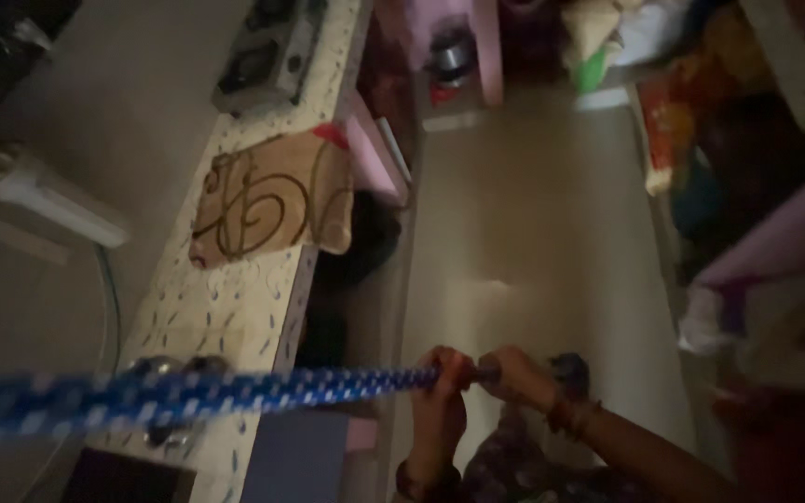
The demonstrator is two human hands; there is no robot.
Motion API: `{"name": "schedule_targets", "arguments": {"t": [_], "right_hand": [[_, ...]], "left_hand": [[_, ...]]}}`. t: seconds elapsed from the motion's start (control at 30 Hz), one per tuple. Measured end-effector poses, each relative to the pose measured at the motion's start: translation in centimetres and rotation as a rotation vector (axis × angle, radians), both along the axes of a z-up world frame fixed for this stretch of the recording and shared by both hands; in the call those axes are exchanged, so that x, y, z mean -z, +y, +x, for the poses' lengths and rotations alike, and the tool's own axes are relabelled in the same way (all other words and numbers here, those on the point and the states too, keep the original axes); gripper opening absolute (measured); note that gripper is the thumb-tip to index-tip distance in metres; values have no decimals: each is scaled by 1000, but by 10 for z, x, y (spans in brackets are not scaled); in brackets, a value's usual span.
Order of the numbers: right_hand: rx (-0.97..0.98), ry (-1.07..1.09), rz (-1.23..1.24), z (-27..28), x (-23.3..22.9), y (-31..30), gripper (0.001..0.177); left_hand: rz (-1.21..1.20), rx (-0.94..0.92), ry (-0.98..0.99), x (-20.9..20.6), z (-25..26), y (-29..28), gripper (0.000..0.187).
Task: The person mops the floor using a handheld mop, moving between a kitchen area, a living area with a bed and seating, and a small room with a pile of clothes.
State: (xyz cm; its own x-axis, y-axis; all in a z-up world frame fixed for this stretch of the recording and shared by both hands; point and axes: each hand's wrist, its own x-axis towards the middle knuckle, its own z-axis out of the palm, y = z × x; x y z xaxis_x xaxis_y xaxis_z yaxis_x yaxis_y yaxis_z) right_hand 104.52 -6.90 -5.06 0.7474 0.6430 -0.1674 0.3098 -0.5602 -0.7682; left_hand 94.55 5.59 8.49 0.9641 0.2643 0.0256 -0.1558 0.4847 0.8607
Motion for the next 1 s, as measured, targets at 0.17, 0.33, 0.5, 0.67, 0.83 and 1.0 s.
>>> {"name": "schedule_targets", "arguments": {"t": [0.17,0.33,0.5,0.67,0.83,1.0], "right_hand": [[-15,183,30,102,-50,33,9],[29,-219,111,217,-102,67,29],[279,-343,106,344,-78,71,19],[364,-378,92,454,-34,52,68],[255,-131,9,553,11,65,72],[364,-169,70,648,91,86,35]], "left_hand": [[600,-168,-7,21,70,46,25],[446,-63,-452,22,190,93,19],[674,13,-553,47,357,124,25],[362,88,-97,40,487,95,29],[317,106,65,51,581,81,34],[247,67,-98,41,659,94,26]]}}
